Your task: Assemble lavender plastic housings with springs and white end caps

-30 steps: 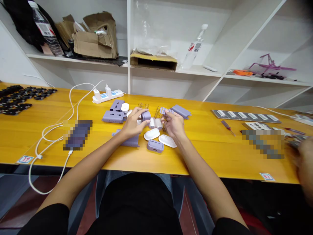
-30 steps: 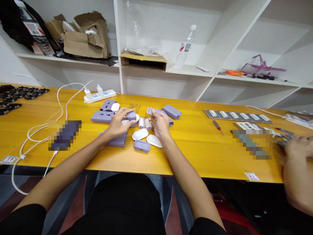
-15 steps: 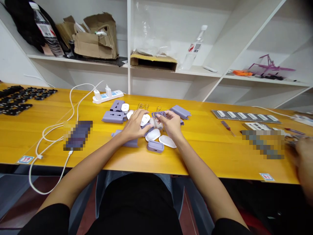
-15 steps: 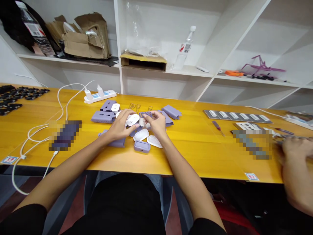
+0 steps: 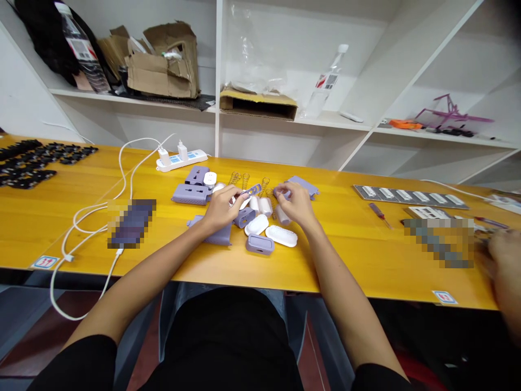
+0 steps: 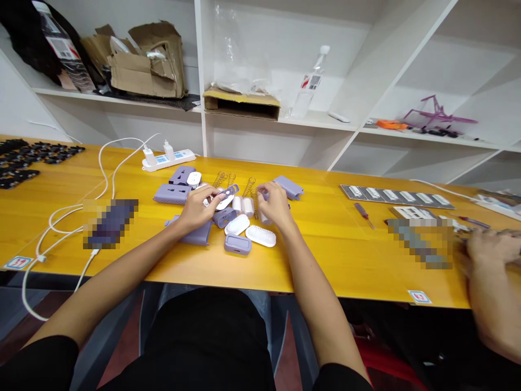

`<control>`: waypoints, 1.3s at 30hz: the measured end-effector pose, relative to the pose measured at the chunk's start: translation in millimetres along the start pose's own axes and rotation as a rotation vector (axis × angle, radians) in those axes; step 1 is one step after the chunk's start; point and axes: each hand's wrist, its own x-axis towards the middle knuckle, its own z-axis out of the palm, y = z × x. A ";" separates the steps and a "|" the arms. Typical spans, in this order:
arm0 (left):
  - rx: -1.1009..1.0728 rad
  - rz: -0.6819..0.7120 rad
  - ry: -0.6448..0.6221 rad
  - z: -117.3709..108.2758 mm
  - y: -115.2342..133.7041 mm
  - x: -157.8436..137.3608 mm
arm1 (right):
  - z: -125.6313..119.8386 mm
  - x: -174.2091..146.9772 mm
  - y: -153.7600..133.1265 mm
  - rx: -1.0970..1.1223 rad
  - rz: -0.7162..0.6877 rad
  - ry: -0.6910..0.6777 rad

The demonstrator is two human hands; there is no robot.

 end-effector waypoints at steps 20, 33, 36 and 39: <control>0.070 0.096 -0.060 2.3 0.7 -3.4 | 19.2 1.2 18.8 -0.556 0.000 -0.329; -0.007 -0.040 0.036 0.9 1.5 -1.2 | 12.8 8.0 17.1 0.013 0.135 0.162; -0.057 -0.123 0.050 0.7 -0.4 -0.2 | 11.2 8.8 8.7 0.355 0.163 0.305; -0.080 -0.145 0.064 1.3 -3.0 -0.1 | 10.1 8.6 -2.1 0.703 0.220 0.310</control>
